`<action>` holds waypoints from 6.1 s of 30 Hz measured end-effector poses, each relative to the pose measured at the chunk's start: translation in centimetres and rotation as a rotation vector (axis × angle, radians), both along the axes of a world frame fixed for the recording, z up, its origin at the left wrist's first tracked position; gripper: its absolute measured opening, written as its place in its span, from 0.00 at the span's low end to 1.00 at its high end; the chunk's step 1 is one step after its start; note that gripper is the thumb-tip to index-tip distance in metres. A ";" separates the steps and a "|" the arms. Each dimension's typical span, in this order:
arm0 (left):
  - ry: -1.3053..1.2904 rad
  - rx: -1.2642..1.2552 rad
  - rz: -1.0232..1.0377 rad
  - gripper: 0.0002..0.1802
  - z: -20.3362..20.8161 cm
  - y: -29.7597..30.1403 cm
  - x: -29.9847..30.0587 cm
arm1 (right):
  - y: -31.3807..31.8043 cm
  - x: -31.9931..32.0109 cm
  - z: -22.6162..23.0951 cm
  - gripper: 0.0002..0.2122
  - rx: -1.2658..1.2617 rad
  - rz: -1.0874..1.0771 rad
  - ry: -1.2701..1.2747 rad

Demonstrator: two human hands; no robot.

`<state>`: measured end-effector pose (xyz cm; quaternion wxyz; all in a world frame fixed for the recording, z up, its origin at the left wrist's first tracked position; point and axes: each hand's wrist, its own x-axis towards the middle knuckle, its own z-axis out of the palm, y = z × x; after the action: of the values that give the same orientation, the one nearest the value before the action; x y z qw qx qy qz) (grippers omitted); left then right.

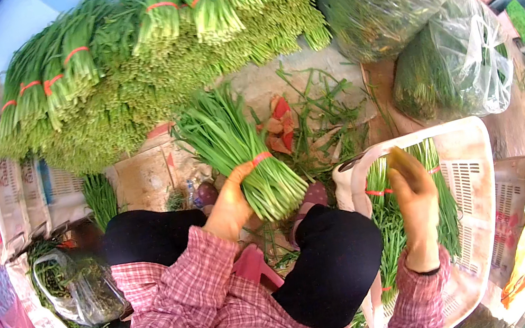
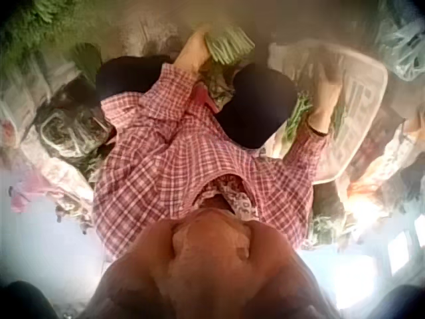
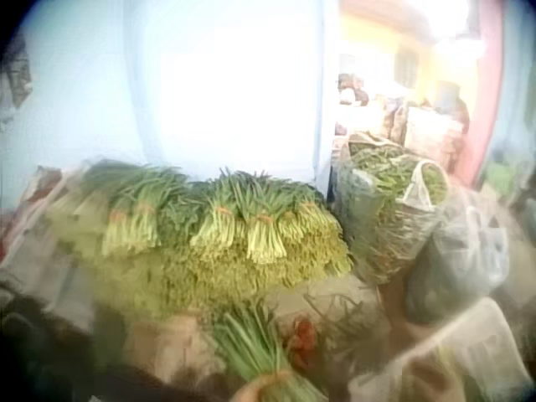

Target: The person sorts bunches of green leeks by hand, removing damaged or yellowing leaves and placing the bunches into a white plastic crate.

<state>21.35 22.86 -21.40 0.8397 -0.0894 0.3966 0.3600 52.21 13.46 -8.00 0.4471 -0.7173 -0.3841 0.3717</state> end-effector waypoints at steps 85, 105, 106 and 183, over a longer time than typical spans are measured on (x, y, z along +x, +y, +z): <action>0.032 0.649 -0.021 0.35 7.7 -3.6 -7.0 | 13.1 -7.1 0.4 0.09 0.012 -0.150 0.159; 0.299 0.663 -0.021 0.27 7.6 -3.4 -6.8 | 12.8 -21.1 7.1 0.17 0.577 0.637 -0.721; 0.308 0.670 -0.012 0.27 7.4 -3.4 -6.7 | 12.7 -22.4 6.9 0.17 0.576 0.690 -0.941; 0.527 0.795 0.177 0.29 7.0 -9.4 -10.8 | -0.2 -26.9 -2.2 0.30 -0.057 0.475 0.201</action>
<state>10.54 13.44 -14.38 0.6460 0.2994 0.4184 0.5639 25.33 13.29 -10.17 0.3629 -0.5787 -0.4847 0.5463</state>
